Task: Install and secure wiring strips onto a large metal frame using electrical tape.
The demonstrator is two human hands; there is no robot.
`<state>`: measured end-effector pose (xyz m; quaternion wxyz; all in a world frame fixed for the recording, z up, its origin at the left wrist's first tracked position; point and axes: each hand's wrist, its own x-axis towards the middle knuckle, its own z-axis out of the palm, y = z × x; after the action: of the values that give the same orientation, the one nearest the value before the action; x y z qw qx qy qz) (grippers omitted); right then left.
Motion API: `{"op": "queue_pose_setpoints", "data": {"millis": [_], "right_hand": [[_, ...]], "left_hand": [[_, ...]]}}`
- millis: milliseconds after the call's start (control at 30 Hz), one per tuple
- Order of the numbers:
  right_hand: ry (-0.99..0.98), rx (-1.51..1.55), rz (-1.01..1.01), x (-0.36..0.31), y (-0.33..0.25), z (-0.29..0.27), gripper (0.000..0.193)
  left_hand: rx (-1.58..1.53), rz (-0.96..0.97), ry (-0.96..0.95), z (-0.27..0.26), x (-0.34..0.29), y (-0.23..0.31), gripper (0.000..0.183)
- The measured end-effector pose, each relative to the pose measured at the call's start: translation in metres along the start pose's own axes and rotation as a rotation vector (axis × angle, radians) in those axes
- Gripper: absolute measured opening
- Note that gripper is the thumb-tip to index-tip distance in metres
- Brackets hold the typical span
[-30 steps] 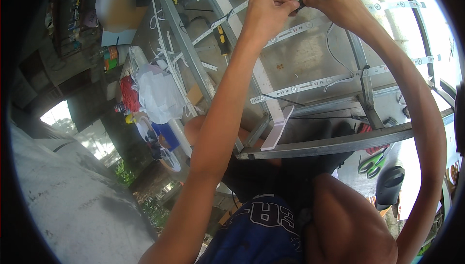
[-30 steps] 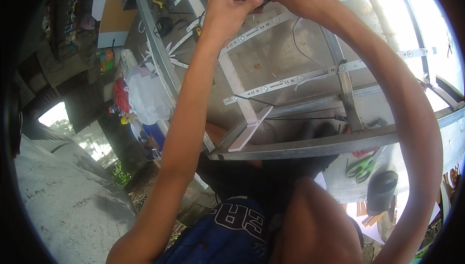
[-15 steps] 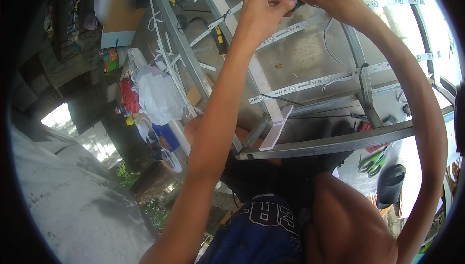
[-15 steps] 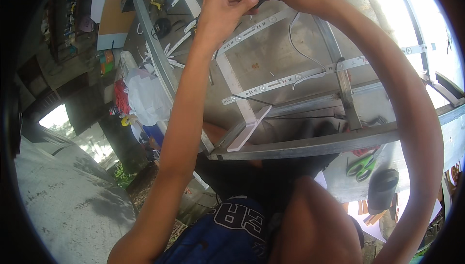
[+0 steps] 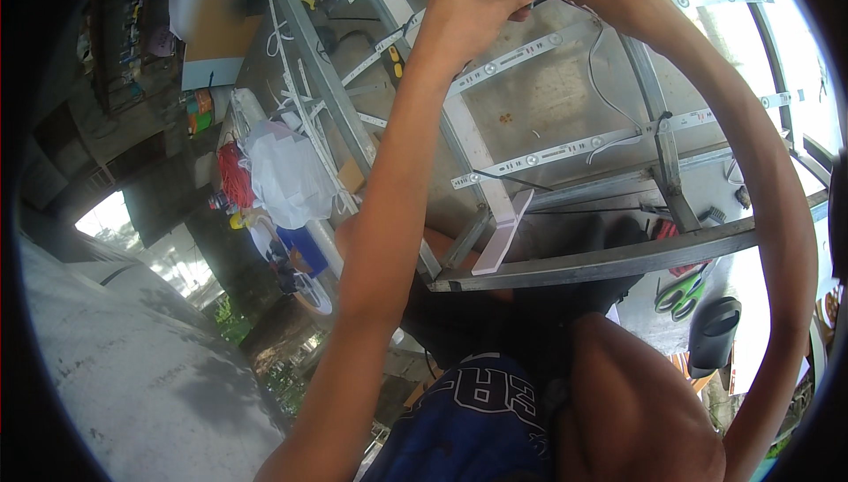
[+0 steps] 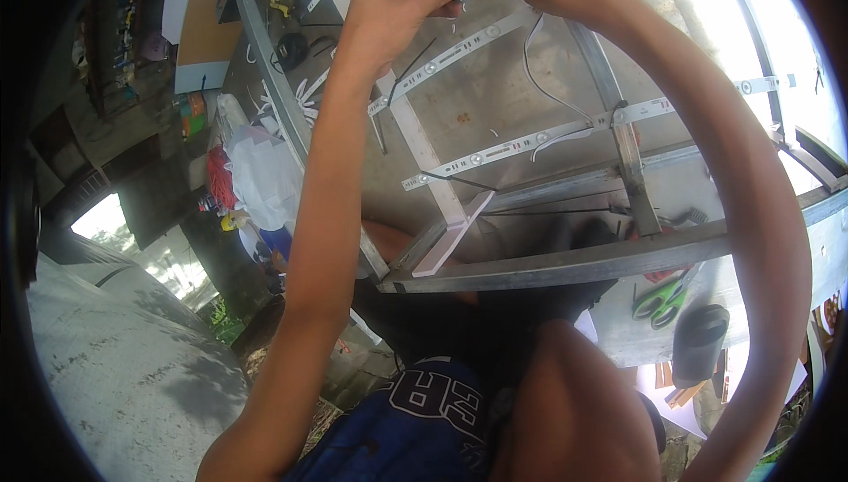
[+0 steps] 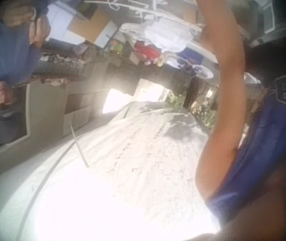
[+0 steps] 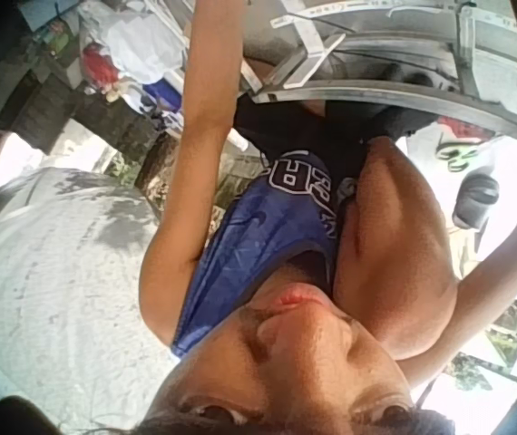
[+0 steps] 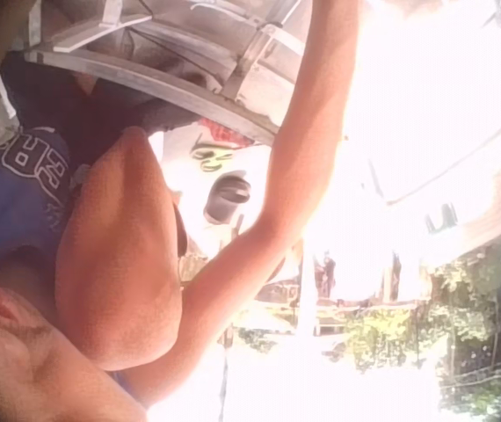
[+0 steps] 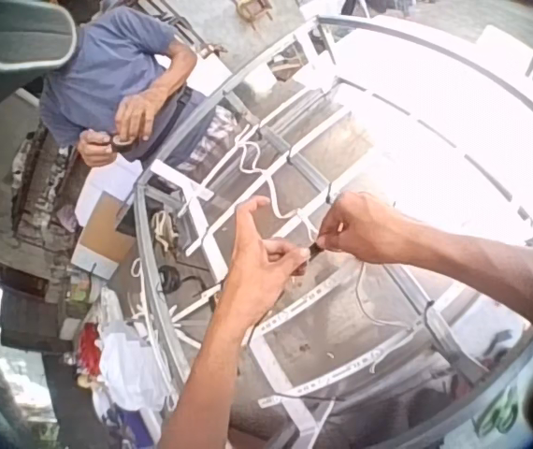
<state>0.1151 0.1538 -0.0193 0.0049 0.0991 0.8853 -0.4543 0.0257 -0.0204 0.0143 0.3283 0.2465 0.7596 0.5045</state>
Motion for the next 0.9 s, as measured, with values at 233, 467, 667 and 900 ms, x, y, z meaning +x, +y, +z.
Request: {"op": "queue_pose_setpoints", "data": {"millis": [233, 467, 667, 900], "right_hand": [[0.007, 0.13, 0.144, -0.005, -0.018, -0.011, 0.02], [-0.016, 0.324, 0.217, -0.009, -0.023, -0.025, 0.02], [-0.019, 0.266, 0.173, -0.012, -0.022, -0.025, 0.019], [0.054, 0.16, 0.107, -0.006, -0.006, -0.011, 0.015]], "left_hand": [[0.087, -0.089, -0.015, -0.004, 0.005, 0.021, 0.071], [0.116, -0.125, -0.053, 0.003, 0.017, 0.033, 0.073], [0.131, -0.122, -0.055, 0.008, 0.016, 0.047, 0.073], [0.011, -0.084, -0.025, 0.018, 0.023, 0.046, 0.069]]}}
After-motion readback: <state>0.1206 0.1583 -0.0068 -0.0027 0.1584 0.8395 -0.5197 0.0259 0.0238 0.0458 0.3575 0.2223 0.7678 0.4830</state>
